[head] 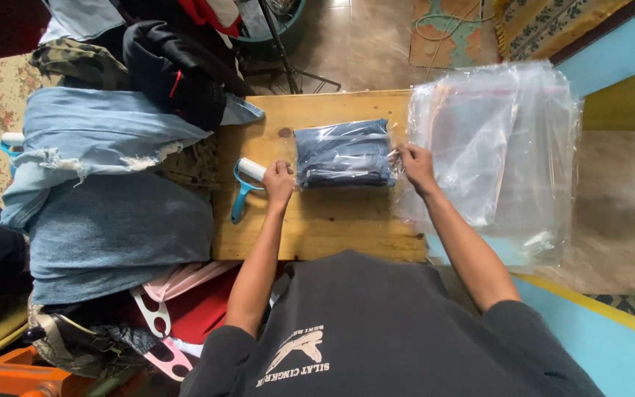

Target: A person is meticulously lint-rolling a pair of black athletic pants and folding them on a wooden table.

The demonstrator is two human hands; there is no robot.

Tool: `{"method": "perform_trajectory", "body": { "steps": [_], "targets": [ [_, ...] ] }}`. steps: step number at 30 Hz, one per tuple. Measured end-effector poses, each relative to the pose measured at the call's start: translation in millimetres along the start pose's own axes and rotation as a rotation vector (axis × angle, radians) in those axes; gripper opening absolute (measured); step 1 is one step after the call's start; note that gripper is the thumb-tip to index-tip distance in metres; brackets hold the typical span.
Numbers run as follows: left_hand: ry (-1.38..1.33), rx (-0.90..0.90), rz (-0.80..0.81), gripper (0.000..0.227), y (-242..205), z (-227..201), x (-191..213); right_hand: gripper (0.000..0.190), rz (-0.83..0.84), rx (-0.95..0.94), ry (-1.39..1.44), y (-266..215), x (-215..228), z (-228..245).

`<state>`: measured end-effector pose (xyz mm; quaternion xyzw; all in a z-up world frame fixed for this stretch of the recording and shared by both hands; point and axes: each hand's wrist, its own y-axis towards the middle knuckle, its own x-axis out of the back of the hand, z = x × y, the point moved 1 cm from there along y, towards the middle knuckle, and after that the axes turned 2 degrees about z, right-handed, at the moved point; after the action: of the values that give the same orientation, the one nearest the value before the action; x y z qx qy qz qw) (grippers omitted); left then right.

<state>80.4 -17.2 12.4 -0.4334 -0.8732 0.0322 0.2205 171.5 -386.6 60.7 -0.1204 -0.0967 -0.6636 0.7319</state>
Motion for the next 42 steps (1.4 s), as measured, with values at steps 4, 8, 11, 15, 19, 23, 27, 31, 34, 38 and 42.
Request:
{"method": "perform_trajectory", "body": {
  "steps": [4, 8, 11, 15, 19, 23, 27, 31, 34, 38, 42],
  "targets": [
    [0.283, 0.023, 0.016, 0.039, 0, 12, -16, 0.025, 0.046, -0.214, -0.269, 2, -35, -23],
    [0.526, 0.231, 0.077, 0.045, -21, 12, -13, 0.035, 0.194, -0.438, -0.434, 4, -41, -92],
    [0.545, 0.248, 0.065, 0.046, -49, -7, -7, 0.044, 0.15, -0.405, -0.567, -16, -43, -73],
    [0.524, 0.194, 0.054, 0.046, -51, -1, -6, 0.045, 0.012, -0.341, -0.582, -37, -50, -38],
    [0.44, 0.183, 0.042, 0.043, -56, 8, -6, 0.037, -0.032, -0.305, -0.499, -44, -48, -34],
    [0.26, 0.213, -0.033, 0.029, -66, 5, -6, 0.032, -0.12, -0.073, -0.482, -49, -46, -43],
    [0.239, 0.14, -0.126, 0.025, -73, 3, -5, 0.011, -0.205, 0.118, -0.49, -54, -45, -19],
    [0.25, 0.001, -0.191, 0.02, -70, 17, -10, 0.009, -0.344, 0.323, -0.451, -62, -51, -3],
    [0.241, 0.001, -0.201, 0.02, -65, 27, -15, 0.033, -0.326, 0.655, -0.626, -79, -64, 16],
    [0.264, -0.026, -0.218, 0.018, -64, 28, -18, 0.06, -0.028, 0.719, -0.888, -78, -89, -3],
    [0.278, -0.049, -0.204, 0.016, -59, 32, -18, 0.057, -0.054, 0.776, -1.024, -53, -99, -21]
  ]
}}
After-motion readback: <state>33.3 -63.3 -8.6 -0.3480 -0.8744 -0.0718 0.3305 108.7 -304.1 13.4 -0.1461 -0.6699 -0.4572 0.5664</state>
